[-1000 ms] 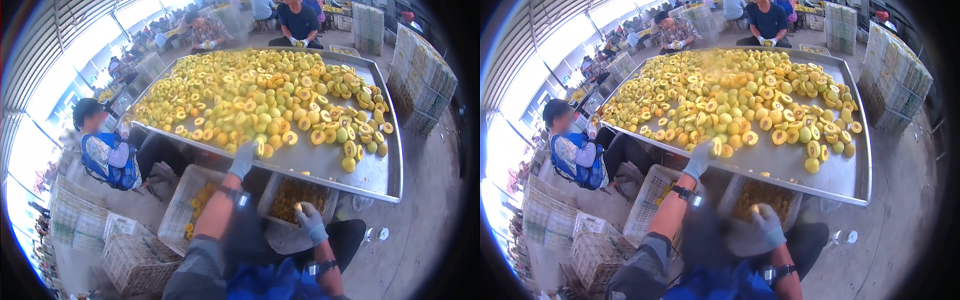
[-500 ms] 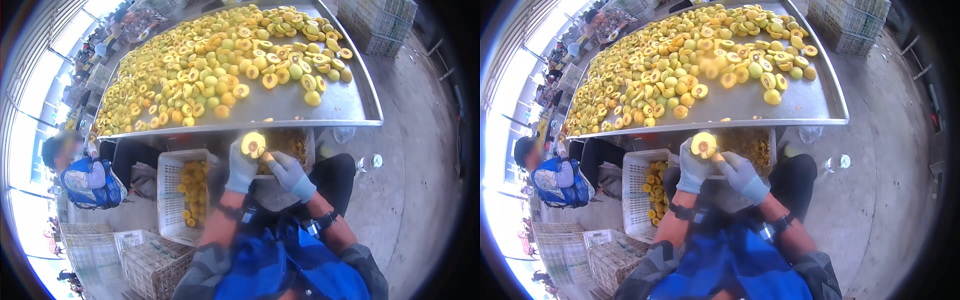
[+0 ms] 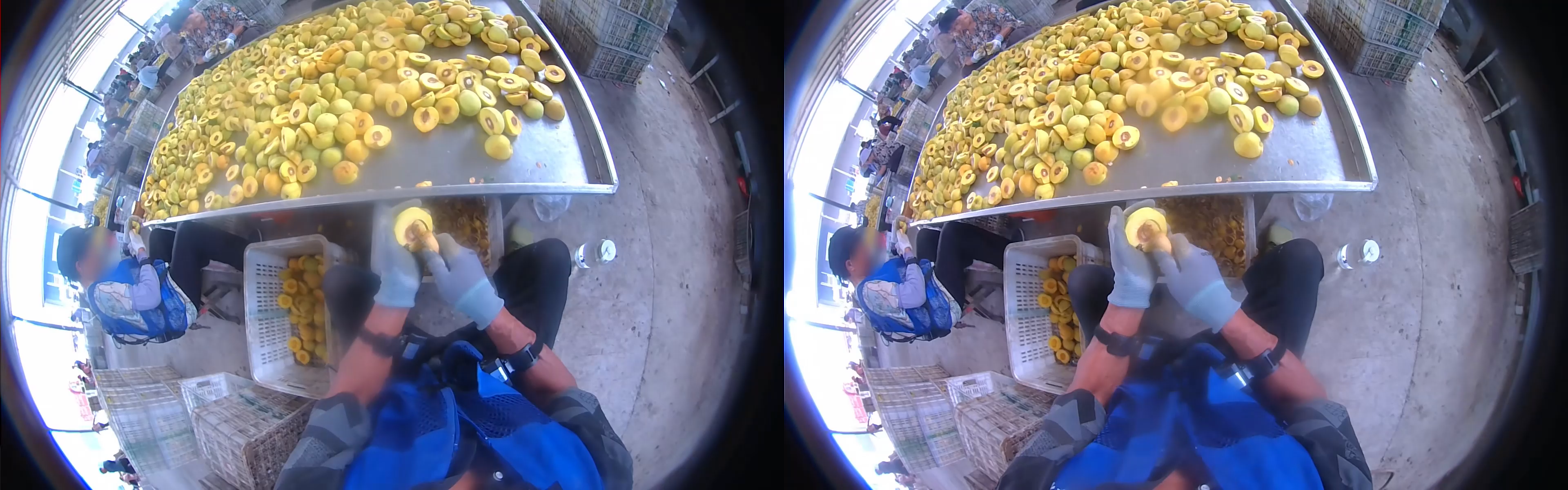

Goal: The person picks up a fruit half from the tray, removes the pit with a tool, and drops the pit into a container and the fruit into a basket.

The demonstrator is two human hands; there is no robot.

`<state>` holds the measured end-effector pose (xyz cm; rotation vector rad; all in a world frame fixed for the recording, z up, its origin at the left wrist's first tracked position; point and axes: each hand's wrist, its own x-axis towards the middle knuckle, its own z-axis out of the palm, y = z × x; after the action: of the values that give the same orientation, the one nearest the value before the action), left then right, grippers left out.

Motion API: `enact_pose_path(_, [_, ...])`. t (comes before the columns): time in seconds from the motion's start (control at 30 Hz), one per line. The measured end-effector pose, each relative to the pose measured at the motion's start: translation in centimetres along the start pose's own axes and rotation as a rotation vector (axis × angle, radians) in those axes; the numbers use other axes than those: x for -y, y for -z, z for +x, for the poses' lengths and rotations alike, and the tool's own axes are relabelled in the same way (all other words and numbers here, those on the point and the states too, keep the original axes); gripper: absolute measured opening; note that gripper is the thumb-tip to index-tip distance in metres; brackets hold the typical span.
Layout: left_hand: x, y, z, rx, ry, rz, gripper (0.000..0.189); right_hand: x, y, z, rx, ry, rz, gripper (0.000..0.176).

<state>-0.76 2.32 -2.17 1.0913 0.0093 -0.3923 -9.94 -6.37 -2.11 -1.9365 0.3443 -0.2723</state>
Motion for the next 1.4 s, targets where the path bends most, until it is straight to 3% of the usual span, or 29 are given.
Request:
enact_pose_path(0.07, [0.3,0.0,0.1,-0.058,-0.012,0.094,0.057,0.2,-0.1,0.1,0.026,-0.021,-0.041,0.029])
enact_pose_path(0.17, [-1.0,-1.5,-0.6,-0.053,0.107,-0.04,0.056,0.7,-0.1,0.2,0.036,-0.043,-0.054,0.031])
enact_pose_path(0.37, [-0.9,-2.0,-0.3,-0.142,0.038,0.037,0.055,0.8,-0.2,0.4,0.072,-0.059,-0.049,0.033])
enact_pose_path(0.67, [-1.6,-1.7,0.3,-0.185,0.103,0.122,0.055,0.6,0.0,0.1,0.16,-0.108,0.062,0.035])
enact_pose_path(0.77, [-1.8,-2.0,0.0,-0.131,0.021,0.21,0.055,0.8,0.6,-0.1,0.241,-0.16,0.22,0.039])
enact_pose_path(0.87, [-2.1,-0.6,0.5,0.126,-0.07,0.262,0.055,0.8,0.8,-0.1,0.32,-0.248,0.42,0.04])
enact_pose_path(1.03, [-2.5,0.5,0.7,0.294,-0.295,0.582,0.055,1.4,1.7,-0.2,0.459,-0.349,0.554,0.041])
enact_pose_path(1.13, [-2.4,1.3,1.6,0.458,-0.198,0.522,0.058,1.2,2.9,0.4,0.7,-0.664,0.81,0.042])
enact_pose_path(1.27, [-1.8,1.0,1.5,0.605,-0.162,0.291,0.06,-0.1,2.9,0.5,0.817,-0.664,1.027,0.04])
enact_pose_path(1.4, [-1.4,-0.1,0.8,0.444,0.086,0.072,0.057,-2.1,2.9,0.5,0.868,-0.655,1.175,0.039])
